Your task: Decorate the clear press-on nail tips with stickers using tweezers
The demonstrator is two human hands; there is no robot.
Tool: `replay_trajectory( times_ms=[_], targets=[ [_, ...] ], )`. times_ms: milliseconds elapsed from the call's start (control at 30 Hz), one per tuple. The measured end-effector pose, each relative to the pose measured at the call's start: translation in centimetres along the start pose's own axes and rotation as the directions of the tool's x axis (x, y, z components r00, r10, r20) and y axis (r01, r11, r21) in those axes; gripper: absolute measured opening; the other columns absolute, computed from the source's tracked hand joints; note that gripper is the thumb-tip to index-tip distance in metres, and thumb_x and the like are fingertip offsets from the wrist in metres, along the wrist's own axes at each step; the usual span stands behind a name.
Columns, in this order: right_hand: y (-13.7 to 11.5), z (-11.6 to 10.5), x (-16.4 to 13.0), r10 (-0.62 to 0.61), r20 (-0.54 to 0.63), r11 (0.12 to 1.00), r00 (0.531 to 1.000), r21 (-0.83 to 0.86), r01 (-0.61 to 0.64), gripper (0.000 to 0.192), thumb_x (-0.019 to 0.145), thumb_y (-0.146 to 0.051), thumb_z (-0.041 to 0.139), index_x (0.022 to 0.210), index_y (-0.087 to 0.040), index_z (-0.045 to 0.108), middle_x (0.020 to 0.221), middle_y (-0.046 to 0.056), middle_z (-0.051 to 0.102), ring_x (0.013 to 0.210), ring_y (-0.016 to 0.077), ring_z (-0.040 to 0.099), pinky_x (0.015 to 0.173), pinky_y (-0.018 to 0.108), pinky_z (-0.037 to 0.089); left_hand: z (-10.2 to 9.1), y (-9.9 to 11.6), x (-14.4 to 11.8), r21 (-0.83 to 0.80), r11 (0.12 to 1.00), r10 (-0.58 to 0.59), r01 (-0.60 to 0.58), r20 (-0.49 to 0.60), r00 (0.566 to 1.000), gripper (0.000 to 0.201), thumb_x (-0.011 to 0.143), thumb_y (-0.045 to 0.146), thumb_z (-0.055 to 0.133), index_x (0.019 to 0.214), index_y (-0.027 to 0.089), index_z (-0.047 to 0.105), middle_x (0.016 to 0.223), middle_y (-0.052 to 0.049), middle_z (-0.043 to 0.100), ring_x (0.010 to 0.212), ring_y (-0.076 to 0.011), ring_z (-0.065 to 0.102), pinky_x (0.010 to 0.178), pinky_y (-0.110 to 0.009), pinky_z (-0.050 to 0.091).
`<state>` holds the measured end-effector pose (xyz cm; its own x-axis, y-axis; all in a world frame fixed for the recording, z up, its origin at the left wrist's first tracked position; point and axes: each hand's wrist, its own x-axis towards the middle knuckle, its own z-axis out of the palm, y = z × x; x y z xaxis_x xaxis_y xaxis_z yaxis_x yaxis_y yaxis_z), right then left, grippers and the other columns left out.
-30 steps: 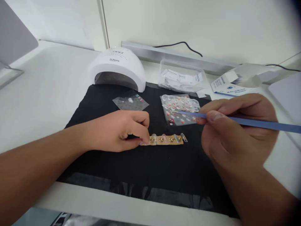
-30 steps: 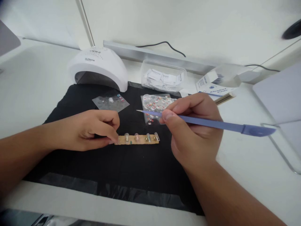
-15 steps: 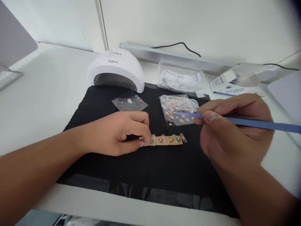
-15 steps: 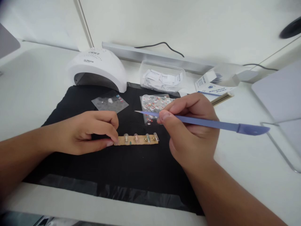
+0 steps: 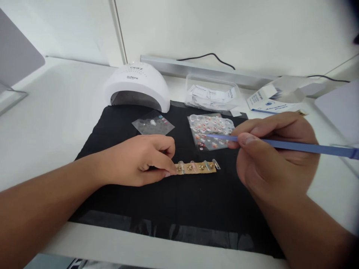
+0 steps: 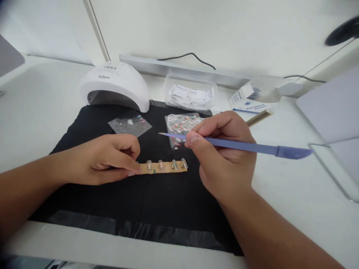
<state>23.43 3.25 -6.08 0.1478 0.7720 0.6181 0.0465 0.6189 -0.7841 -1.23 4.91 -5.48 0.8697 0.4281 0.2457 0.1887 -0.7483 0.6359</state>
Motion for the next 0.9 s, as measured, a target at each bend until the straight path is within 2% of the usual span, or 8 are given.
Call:
replay_trajectory(
  times_ms=[167, 367, 633, 900],
  targets=[
    [-0.20, 0.06, 0.10, 0.020, -0.007, 1.000, 1.000, 0.012, -0.020, 0.023, 0.070, -0.001, 0.067, 0.072, -0.024, 0.063, 0.060, -0.006, 0.065, 0.053, 0.0148, 0.060, 0.053, 0.033, 0.047, 0.06, 0.14, -0.03, -0.082, 0.996, -0.029, 0.021, -0.087, 0.996, 0.020, 0.087, 0.002, 0.056, 0.099, 0.010, 0.071, 0.089, -0.004, 0.055, 0.072, -0.0094, 0.054, 0.065, -0.021, 0.044],
    [-0.30, 0.19, 0.03, 0.043, -0.007, 0.998, 0.999, 0.044, -0.043, 0.025, 0.068, 0.001, 0.065, 0.072, -0.023, 0.064, 0.060, -0.006, 0.066, 0.053, 0.0143, 0.060, 0.053, 0.033, 0.047, 0.17, 0.17, -0.06, -0.029, 0.999, -0.018, 0.017, -0.046, 0.999, 0.024, 0.081, -0.003, 0.052, 0.089, 0.010, 0.072, 0.089, -0.005, 0.054, 0.069, -0.0096, 0.052, 0.061, -0.023, 0.042],
    [-0.21, 0.08, 0.01, 0.037, -0.005, 0.999, 0.999, 0.027, -0.037, 0.025, 0.069, 0.001, 0.066, 0.073, -0.024, 0.064, 0.060, -0.006, 0.064, 0.054, 0.0138, 0.060, 0.052, 0.032, 0.047, 0.05, 0.39, 0.19, 0.058, 0.998, -0.024, 0.024, -0.004, 1.000, 0.028, 0.078, -0.003, 0.051, 0.090, 0.011, 0.073, 0.089, -0.005, 0.056, 0.069, -0.0099, 0.053, 0.062, -0.023, 0.041],
    [-0.24, 0.06, -0.05, 0.035, -0.011, 0.999, 0.999, 0.036, -0.035, 0.024, 0.069, 0.001, 0.066, 0.072, -0.023, 0.064, 0.060, -0.006, 0.064, 0.054, 0.0141, 0.059, 0.053, 0.032, 0.047, 0.16, 0.27, -0.04, -0.063, 0.998, -0.001, -0.004, -0.079, 0.997, 0.025, 0.081, -0.004, 0.051, 0.091, 0.011, 0.068, 0.089, -0.004, 0.053, 0.072, -0.0097, 0.052, 0.063, -0.022, 0.042]
  ],
)
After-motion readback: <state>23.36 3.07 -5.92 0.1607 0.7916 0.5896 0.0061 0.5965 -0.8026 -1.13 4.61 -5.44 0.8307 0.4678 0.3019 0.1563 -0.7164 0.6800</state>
